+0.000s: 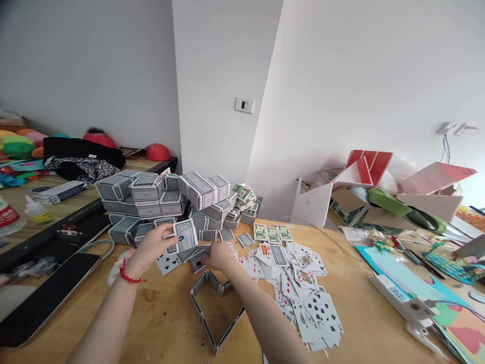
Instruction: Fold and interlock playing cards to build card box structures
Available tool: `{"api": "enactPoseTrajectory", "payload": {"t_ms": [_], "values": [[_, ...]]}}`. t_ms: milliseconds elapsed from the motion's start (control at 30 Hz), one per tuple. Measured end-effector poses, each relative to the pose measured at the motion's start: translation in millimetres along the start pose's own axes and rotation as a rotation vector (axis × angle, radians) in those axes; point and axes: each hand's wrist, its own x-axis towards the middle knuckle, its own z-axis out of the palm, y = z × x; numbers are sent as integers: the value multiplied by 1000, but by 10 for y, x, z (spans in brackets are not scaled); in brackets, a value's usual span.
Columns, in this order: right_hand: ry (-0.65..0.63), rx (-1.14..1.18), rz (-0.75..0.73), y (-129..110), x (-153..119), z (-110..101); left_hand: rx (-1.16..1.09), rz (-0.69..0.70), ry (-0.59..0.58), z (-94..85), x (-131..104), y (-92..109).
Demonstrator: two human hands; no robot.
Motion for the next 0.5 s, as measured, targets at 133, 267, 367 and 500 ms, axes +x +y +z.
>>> {"api": "enactPoseTrajectory", "payload": {"t_ms": [133,267,367,500], "values": [[-62,-91,24,-97,97,161,54,43,6,15,16,-24],[-122,-113,36,-20,147,147,83,53,35,35,5,1],[-125,-109,57,110,140,52,58,35,39,51,-8,30],[-72,-117,111,340,116,-157,103,25,15,72,-9,26]]}}
